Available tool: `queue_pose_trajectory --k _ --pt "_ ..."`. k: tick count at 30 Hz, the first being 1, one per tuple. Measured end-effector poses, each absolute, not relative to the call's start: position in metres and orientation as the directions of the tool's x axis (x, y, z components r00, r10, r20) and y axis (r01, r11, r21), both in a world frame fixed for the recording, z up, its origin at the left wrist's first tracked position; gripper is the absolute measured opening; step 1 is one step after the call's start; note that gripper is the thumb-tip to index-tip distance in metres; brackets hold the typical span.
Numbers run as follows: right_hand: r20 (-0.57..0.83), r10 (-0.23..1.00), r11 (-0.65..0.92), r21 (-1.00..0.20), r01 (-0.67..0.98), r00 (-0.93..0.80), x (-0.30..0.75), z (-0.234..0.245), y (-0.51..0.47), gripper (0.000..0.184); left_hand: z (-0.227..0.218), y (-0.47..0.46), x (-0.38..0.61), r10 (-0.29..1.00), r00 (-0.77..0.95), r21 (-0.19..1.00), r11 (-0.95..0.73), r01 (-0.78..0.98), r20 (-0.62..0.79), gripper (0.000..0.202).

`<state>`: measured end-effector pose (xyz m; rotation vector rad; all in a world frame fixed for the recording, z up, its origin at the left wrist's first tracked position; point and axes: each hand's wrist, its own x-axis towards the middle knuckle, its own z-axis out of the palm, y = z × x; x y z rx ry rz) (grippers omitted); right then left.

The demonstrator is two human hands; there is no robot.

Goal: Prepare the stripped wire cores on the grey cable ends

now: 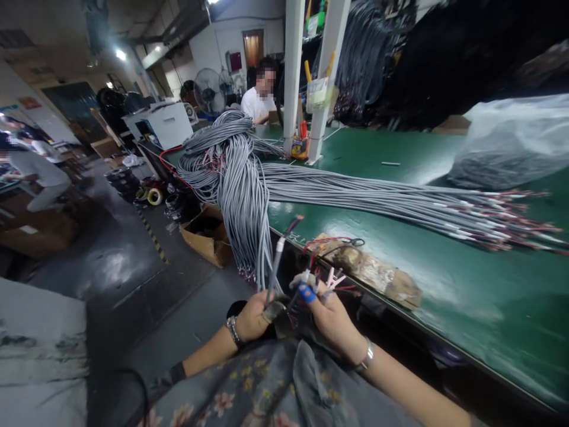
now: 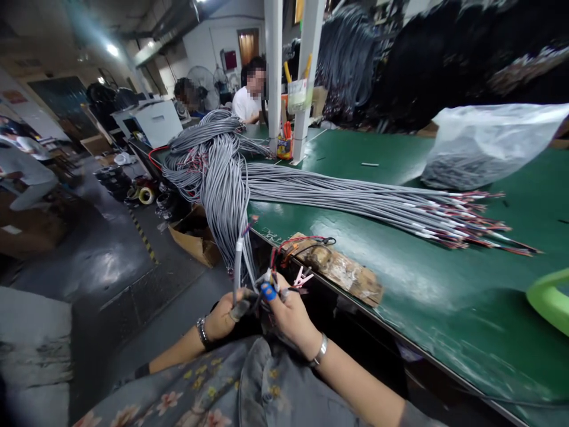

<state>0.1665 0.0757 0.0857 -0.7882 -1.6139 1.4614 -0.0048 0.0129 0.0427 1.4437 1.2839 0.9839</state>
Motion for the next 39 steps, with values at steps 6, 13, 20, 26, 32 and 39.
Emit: queue_pose_trajectory --k 6,13,20,26,32,39 --pt "0.044 0.852 -0.182 -0.909 -0.374 -0.522 0.162 0.082 0.080 0.034 0.035 -0.009 -0.014 0.915 -0.318 0.857 -0.056 0.513 0.250 0.042" --pt "0.086 0.817 -0.147 -0.925 -0.350 -0.571 0.167 0.079 0.080 0.034 0.033 -0.002 -0.009 0.997 -0.050 0.660 -0.004 0.752 0.063 0.024" --pt "0.072 0.852 0.076 -0.997 -0.014 -0.519 0.178 0.080 0.079 0.042 0.035 0.010 -0.003 0.974 0.164 0.348 -0.100 0.932 -0.160 0.011" --pt "0.206 0.719 0.203 -0.976 -0.083 -0.664 0.180 0.081 0.077 0.044 0.080 0.017 -0.019 0.972 0.236 0.765 -0.149 0.626 -0.003 0.049" --pt "0.357 0.600 0.386 -0.913 -0.132 -0.717 0.182 0.089 0.069 0.040 0.074 0.039 0.021 0.883 0.463 0.992 -0.022 -0.127 0.079 0.103" --pt "0.572 0.523 0.767 -0.639 0.057 -0.631 0.205 0.078 0.071 0.023 0.055 0.040 0.042 0.834 0.543 0.954 -0.230 0.191 0.093 0.052"
